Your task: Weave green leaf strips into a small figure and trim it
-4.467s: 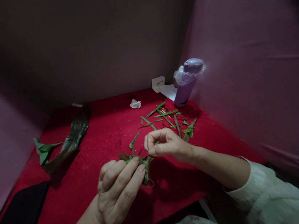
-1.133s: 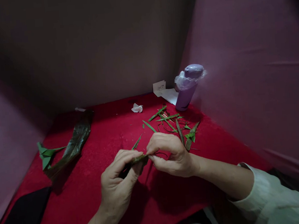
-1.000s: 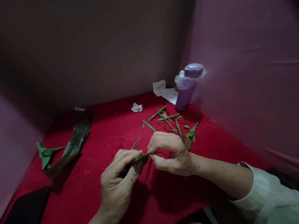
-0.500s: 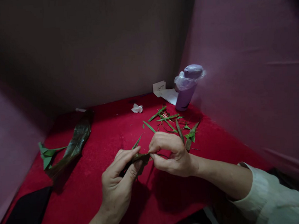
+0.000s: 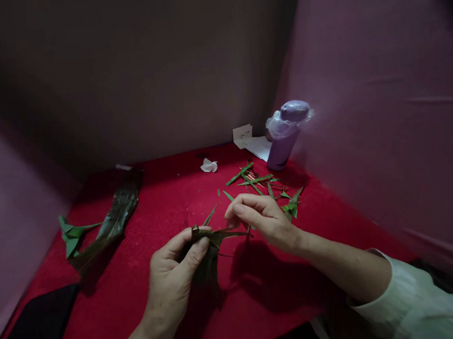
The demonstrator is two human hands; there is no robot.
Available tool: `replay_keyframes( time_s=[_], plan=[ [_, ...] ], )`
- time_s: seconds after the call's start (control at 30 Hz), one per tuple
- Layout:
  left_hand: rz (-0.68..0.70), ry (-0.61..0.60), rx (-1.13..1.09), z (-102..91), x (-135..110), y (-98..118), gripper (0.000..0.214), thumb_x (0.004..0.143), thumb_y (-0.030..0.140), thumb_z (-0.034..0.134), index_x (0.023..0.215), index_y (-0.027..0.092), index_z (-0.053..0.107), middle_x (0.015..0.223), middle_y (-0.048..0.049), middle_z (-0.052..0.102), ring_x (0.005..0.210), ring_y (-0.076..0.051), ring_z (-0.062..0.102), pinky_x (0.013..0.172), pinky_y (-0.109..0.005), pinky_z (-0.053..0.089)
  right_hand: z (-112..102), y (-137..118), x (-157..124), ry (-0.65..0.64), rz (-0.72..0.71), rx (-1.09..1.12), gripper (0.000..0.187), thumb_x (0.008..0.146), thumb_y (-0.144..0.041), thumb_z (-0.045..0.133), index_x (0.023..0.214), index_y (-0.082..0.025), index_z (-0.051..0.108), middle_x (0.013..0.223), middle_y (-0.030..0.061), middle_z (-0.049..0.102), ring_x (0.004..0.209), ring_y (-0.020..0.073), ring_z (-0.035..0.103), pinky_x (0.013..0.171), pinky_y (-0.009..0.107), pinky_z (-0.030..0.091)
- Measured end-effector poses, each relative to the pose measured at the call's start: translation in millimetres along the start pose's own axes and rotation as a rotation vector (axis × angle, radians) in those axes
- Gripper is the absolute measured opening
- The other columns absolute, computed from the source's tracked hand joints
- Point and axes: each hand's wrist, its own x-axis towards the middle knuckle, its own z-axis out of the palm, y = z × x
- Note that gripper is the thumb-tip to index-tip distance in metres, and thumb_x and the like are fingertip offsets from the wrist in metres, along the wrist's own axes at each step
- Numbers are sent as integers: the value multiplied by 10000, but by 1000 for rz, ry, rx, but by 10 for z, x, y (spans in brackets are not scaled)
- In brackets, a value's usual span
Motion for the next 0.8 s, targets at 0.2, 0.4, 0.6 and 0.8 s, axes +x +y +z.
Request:
replay_keyframes(
  time_s=[0.2,0.4,0.6,0.8],
  plan=[
    [30,-12,34,0,13,-9,191,726,286,744,914,256,754,787,17,719,687,-94,619,640,-155,493,27,-51,7,-91,3,-165,108,843,-236,610,777,-158,645,731,6,617,680,118,539,637,249,424],
    [48,-60,55,17,13,-21,205,739,280,733,943,280,753,869,11,735,763,-113,648,690,-173,508,72,-7,9,-103,-16,-111,124,808,-147,577,686,-156,597,681,-5,582,625,103,507,587,237,404],
    [59,-54,95,31,-4,-35,233,735,269,737,967,286,746,915,6,740,805,-128,660,720,-186,511,56,37,18,-64,-10,-120,134,757,-123,574,627,-158,580,649,-6,572,612,108,501,583,241,403],
    [56,-93,110,8,5,-24,166,761,273,713,923,259,748,853,9,735,750,-114,649,688,-174,502,49,32,34,-122,-71,-155,115,771,-133,559,662,-157,587,672,3,586,603,104,512,573,234,421]
  ],
)
